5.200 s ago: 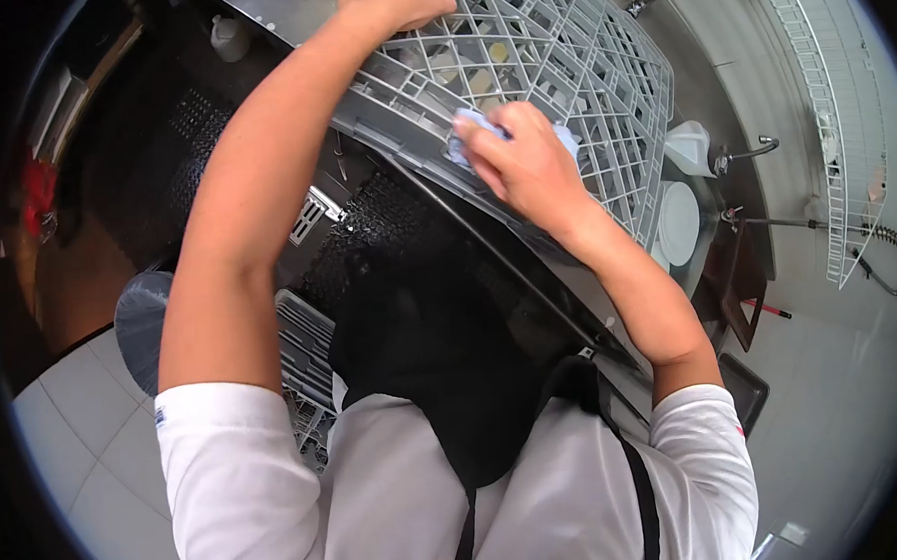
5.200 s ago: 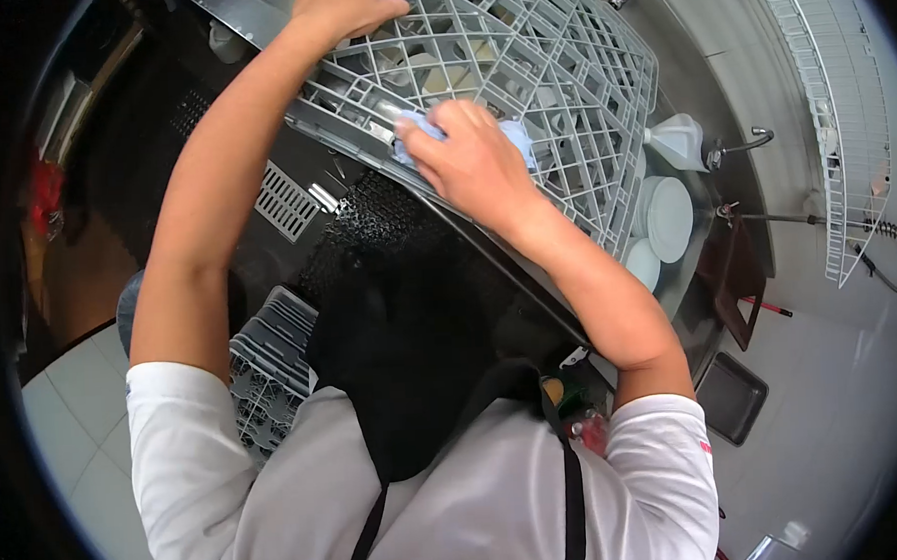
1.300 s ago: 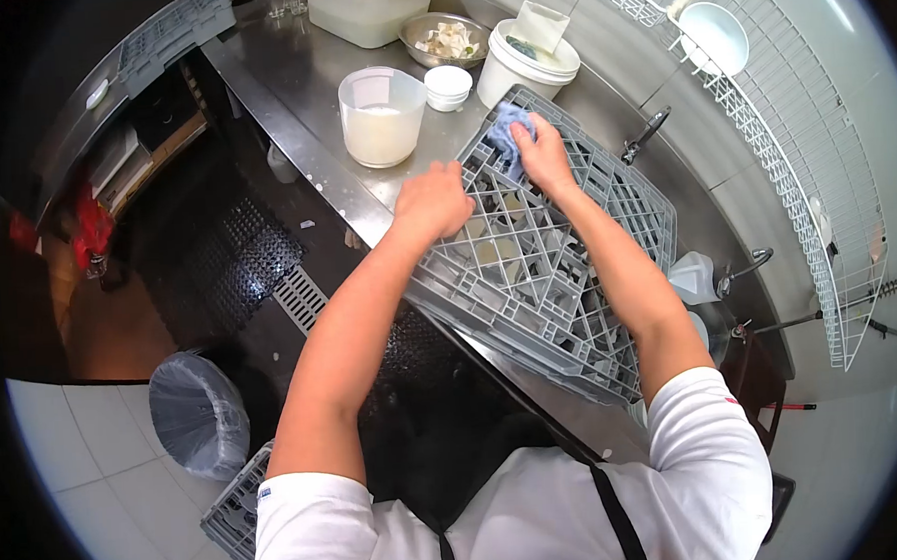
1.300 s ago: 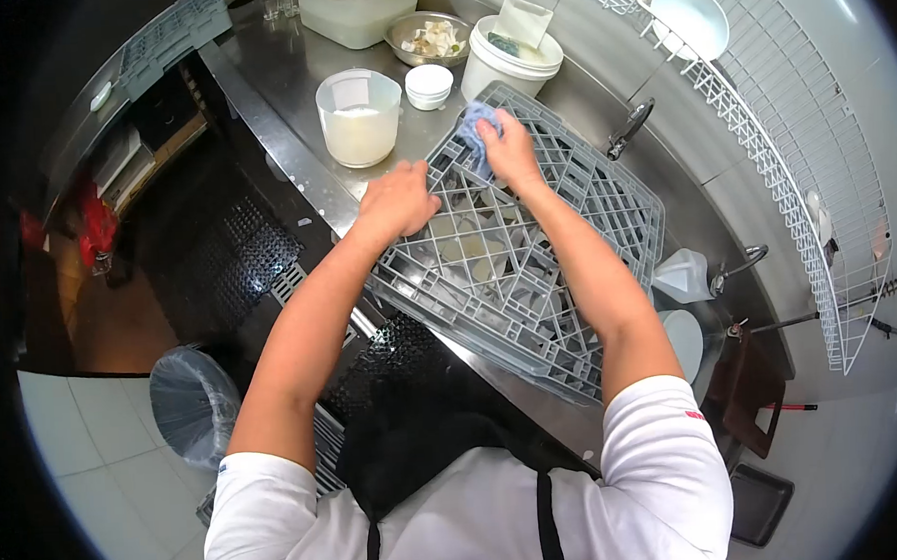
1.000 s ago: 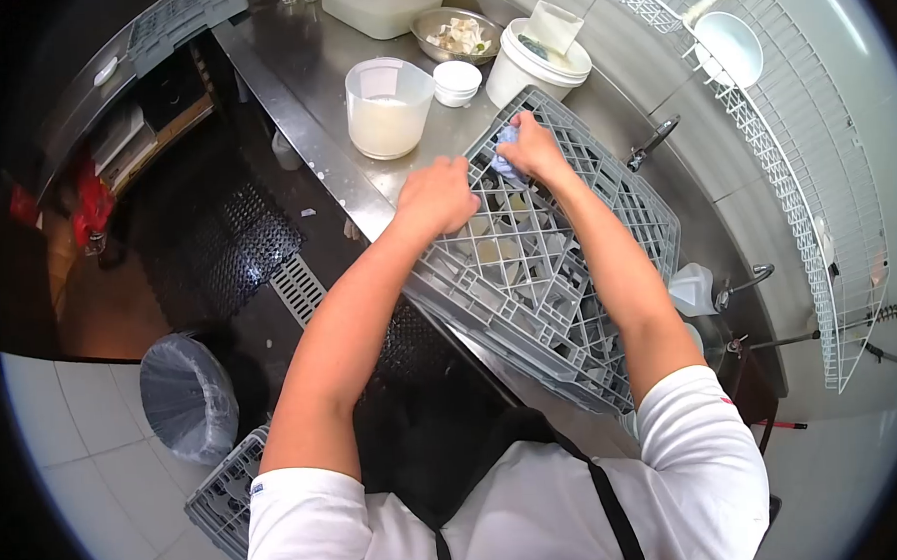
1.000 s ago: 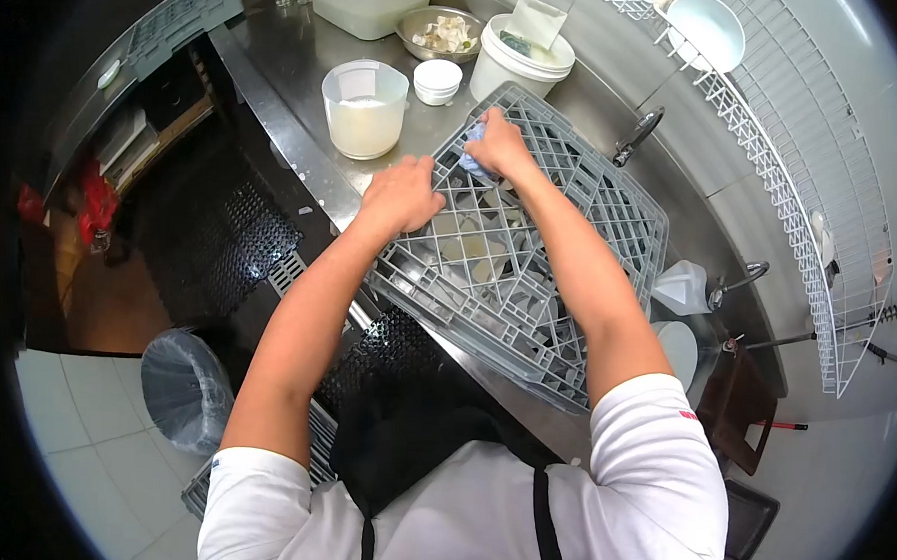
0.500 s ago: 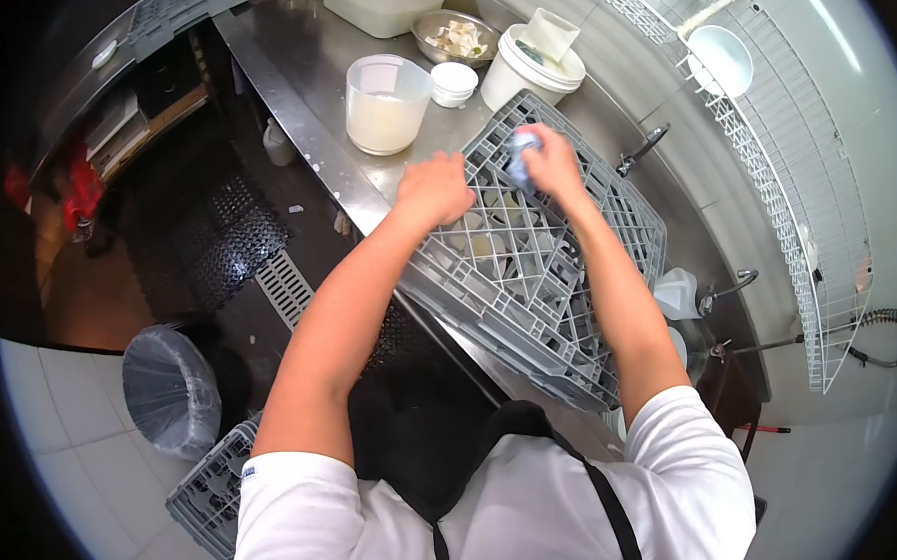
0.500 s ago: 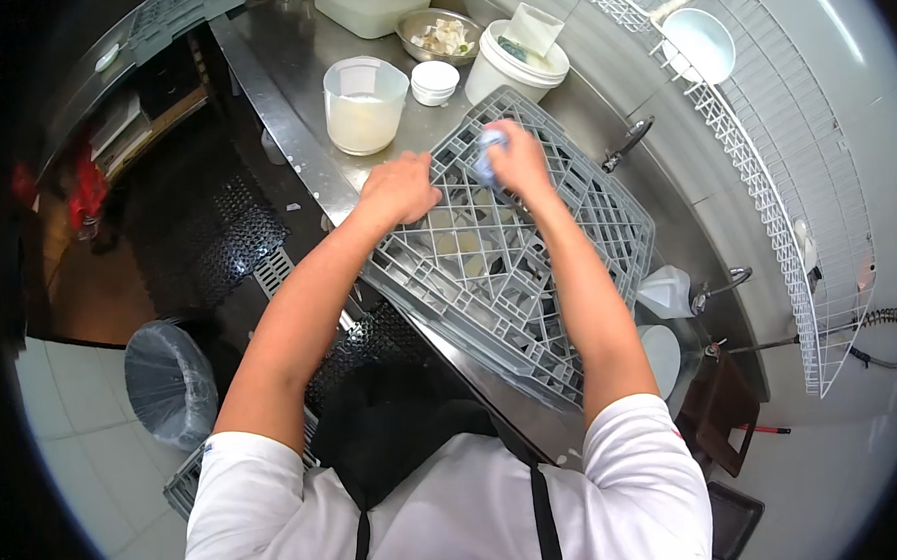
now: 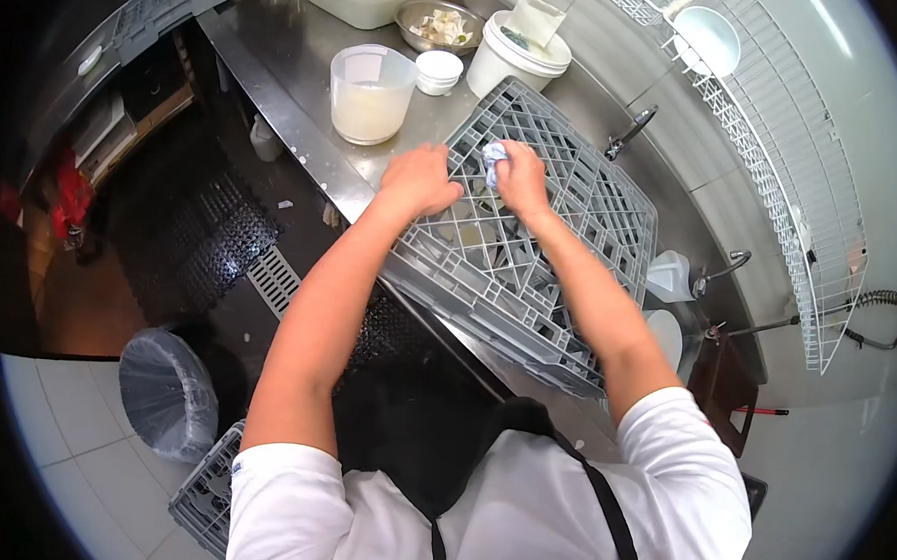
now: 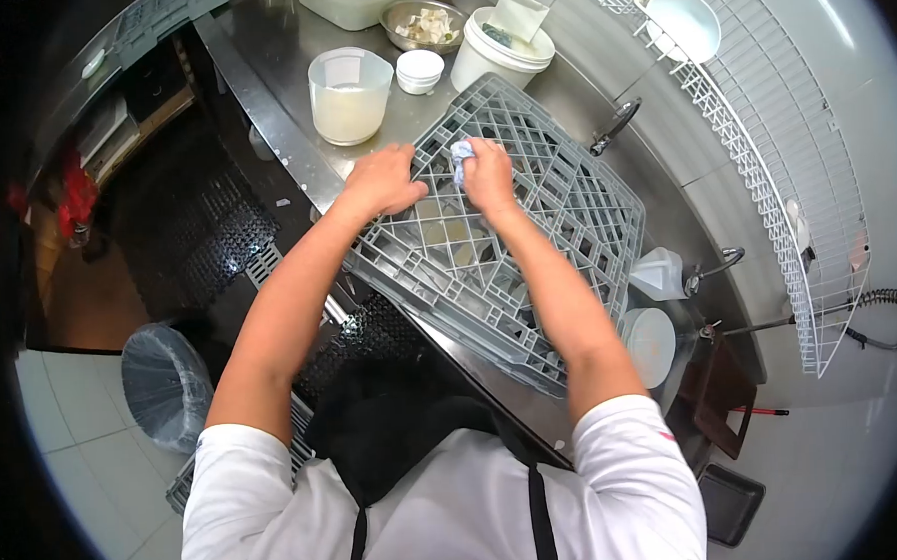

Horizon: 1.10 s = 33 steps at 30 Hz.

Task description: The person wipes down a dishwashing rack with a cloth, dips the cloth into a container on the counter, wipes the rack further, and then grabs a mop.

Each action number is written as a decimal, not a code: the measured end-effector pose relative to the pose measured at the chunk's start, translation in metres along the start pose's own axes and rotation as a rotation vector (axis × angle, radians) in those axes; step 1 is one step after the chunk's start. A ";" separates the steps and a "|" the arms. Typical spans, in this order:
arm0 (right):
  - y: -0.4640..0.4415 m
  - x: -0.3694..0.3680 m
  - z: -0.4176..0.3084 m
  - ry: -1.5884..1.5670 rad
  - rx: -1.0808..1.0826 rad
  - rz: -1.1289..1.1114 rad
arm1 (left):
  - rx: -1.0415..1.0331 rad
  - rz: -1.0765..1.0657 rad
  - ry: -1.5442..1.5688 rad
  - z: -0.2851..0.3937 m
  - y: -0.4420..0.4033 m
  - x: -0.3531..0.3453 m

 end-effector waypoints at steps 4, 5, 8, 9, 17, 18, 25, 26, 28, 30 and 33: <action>-0.008 -0.010 0.021 -0.513 -0.456 -0.225 | 0.021 -0.060 0.092 -0.012 -0.003 0.002; -0.014 -0.004 0.012 -0.474 -0.411 -0.250 | 0.056 0.009 0.133 -0.015 0.000 0.006; -0.011 -0.025 -0.033 -0.388 0.113 -0.312 | 0.184 -0.013 -0.120 0.018 0.044 0.024; 0.005 -0.045 -0.047 -0.111 0.194 -0.499 | 0.214 0.031 -0.185 0.029 0.064 0.025; -0.018 -0.065 -0.064 -0.107 0.166 -0.388 | 0.309 0.282 -0.108 0.027 0.105 0.018; -0.008 -0.063 -0.072 -0.103 0.181 -0.379 | 0.318 0.287 -0.104 0.026 0.104 0.019; -0.050 -0.066 -0.039 0.075 0.045 -0.383 | 0.357 0.314 -0.032 0.009 0.108 0.014; -0.041 -0.065 -0.037 0.005 -0.039 -0.343 | 0.365 0.308 -0.028 0.009 0.105 0.013; -0.010 -0.057 -0.055 -0.117 0.116 -0.246 | 0.391 0.298 0.002 0.006 0.100 0.016; 0.014 -0.044 -0.071 -0.192 0.195 -0.223 | 0.408 0.279 0.063 0.002 0.098 0.017; 0.018 -0.017 -0.080 -0.272 0.020 -0.289 | 0.416 0.306 0.096 -0.002 0.097 0.016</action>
Point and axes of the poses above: each hand's wrist, its own y-axis away from the middle knuckle, its own x-axis out of the back of the hand, z = x × y, the point moved 8 cm from there along -y, towards the middle knuckle, and after that the axes turned 14 degrees about -x, right-handed, at the moved point
